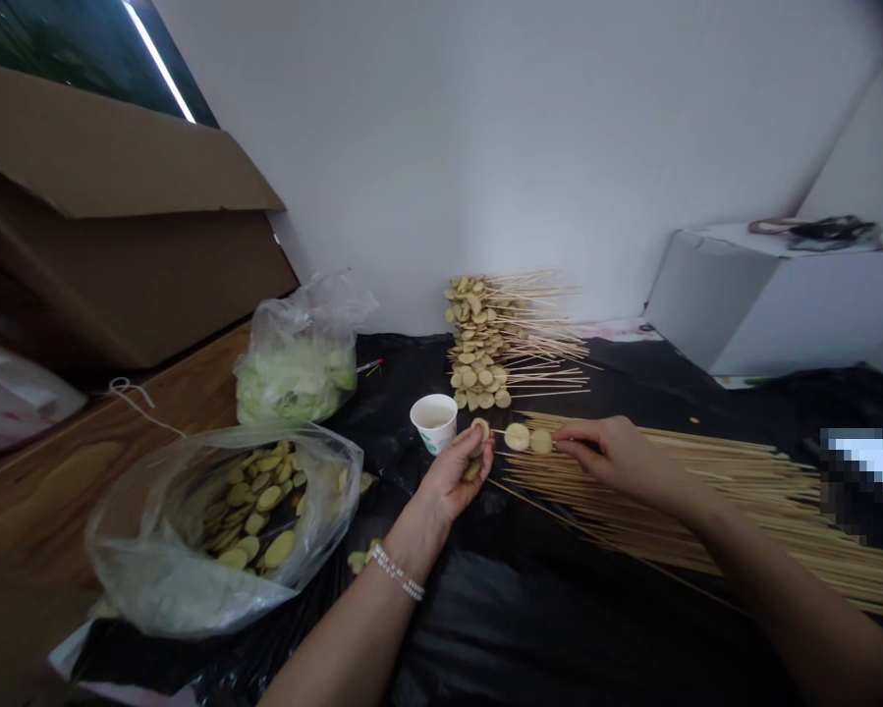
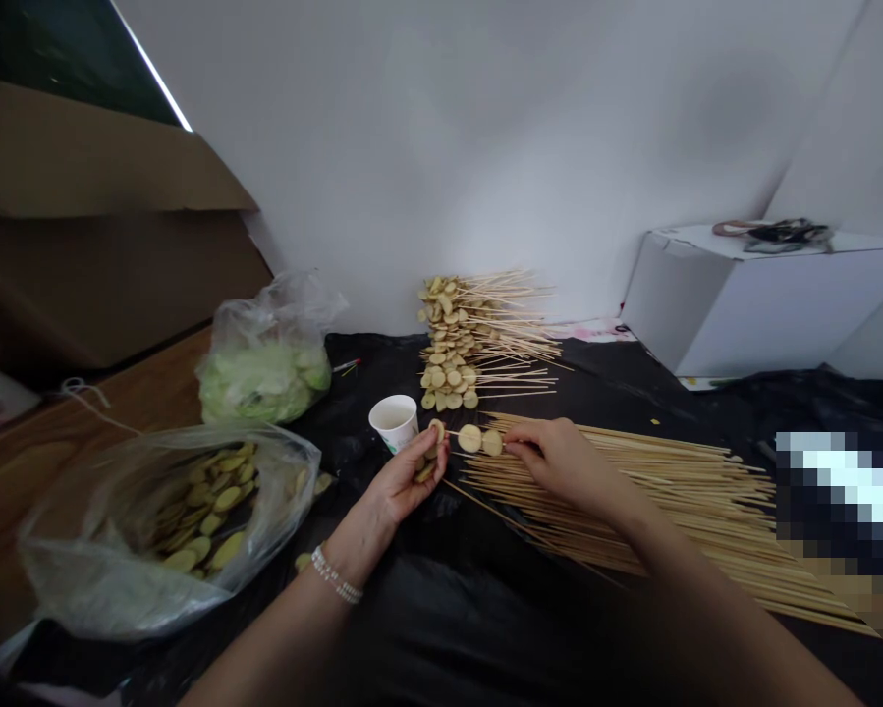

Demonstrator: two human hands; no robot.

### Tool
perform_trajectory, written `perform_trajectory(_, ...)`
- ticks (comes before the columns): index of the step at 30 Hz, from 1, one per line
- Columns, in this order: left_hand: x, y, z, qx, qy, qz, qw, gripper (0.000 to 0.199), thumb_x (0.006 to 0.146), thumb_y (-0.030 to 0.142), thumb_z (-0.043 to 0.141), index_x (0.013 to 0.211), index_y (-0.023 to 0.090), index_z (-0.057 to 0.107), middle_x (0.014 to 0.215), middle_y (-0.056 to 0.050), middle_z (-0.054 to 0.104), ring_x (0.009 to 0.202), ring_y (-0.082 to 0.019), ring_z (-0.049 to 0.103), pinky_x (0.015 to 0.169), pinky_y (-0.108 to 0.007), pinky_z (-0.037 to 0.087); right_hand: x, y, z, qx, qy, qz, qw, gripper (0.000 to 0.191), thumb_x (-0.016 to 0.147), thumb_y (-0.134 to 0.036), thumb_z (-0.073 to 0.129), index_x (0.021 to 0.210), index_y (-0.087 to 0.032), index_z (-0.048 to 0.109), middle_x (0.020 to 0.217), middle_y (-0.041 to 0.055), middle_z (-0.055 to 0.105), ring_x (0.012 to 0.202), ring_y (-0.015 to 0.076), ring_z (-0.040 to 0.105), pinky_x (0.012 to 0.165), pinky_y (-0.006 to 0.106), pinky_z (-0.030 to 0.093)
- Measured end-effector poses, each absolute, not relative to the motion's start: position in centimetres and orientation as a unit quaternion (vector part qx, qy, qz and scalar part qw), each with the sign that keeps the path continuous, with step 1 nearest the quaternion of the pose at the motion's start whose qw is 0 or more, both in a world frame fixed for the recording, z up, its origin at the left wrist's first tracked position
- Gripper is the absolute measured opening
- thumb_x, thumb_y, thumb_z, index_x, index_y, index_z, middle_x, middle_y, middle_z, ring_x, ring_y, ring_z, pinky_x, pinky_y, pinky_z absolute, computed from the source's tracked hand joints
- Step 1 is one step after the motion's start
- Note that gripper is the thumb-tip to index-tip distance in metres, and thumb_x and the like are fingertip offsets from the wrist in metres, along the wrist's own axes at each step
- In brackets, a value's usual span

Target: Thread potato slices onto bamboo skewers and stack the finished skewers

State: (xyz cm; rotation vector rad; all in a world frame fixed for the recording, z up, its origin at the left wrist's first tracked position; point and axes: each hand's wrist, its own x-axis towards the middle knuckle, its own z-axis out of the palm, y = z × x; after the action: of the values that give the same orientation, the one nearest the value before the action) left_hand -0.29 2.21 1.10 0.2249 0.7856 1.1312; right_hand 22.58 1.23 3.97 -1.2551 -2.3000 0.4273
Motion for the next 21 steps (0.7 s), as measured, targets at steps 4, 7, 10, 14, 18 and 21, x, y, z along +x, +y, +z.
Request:
perform_trajectory(4,-0.26,2.34,0.91,0.118,0.367,0.524,0.759,0.004,0.081,0.008,0.061,0.082,0.010,0.065,0.076,-0.004,0.065,0.065,-0.007,0.064,0.055,-0.012,0.052,22.38,1.14,4.05,-0.460,-0.843,0.151,0.235,0.030,0.089,-0.031,0.042,0.085,-0.024,0.071,0.081,0.0011,0.071,0.068,0.0162,0.062,0.064,0.027,0.042)
perform_trajectory(7,-0.24,2.37,0.80,0.120,0.374,0.530,0.752,0.004,0.080,0.008,0.062,0.082,0.010,0.065,0.076,-0.005,0.065,0.064,-0.007,0.063,0.055,-0.012,0.053,22.29,1.09,4.10,-0.461,-0.843,0.151,0.231,0.030,0.089,-0.030,0.042,0.084,-0.024,0.071,0.078,0.0013,0.071,0.066,0.0159,0.061,0.063,0.027,0.042)
perform_trajectory(10,-0.26,2.39,0.71,0.120,0.371,0.535,0.750,0.005,0.079,0.007,0.063,0.082,0.010,0.065,0.077,-0.005,0.065,0.064,-0.007,0.064,0.056,-0.012,0.053,22.32,1.14,4.05,-0.462,-0.843,0.153,0.231,0.030,0.089,-0.030,0.042,0.085,-0.024,0.071,0.080,0.0017,0.072,0.068,0.0162,0.062,0.064,0.027,0.042)
perform_trajectory(14,-0.25,2.40,0.72,0.121,0.369,0.536,0.750,0.005,0.078,0.007,0.063,0.083,0.009,0.065,0.076,-0.004,0.065,0.063,-0.007,0.063,0.055,-0.012,0.053,22.40,1.21,3.94,-0.464,-0.841,0.146,0.236,0.030,0.089,-0.031,0.043,0.086,-0.024,0.072,0.084,0.0029,0.073,0.070,0.0169,0.063,0.066,0.028,0.043)
perform_trajectory(18,-0.20,2.38,0.88,0.118,0.377,0.539,0.744,0.005,0.078,0.007,0.064,0.081,0.010,0.065,0.075,-0.004,0.065,0.062,-0.007,0.063,0.054,-0.012,0.052,22.31,1.13,4.06,-0.461,-0.845,0.142,0.232,0.031,0.089,-0.030,0.042,0.082,-0.024,0.072,0.080,0.0024,0.072,0.068,0.0166,0.062,0.064,0.028,0.043)
perform_trajectory(21,-0.22,2.40,0.93,0.124,0.382,0.538,0.741,0.004,0.079,0.007,0.063,0.080,0.011,0.065,0.074,-0.003,0.065,0.061,-0.007,0.063,0.053,-0.012,0.052,22.23,1.07,4.11,-0.459,-0.846,0.136,0.233,0.030,0.089,-0.030,0.043,0.083,-0.024,0.071,0.080,0.0020,0.072,0.068,0.0168,0.063,0.064,0.028,0.043)
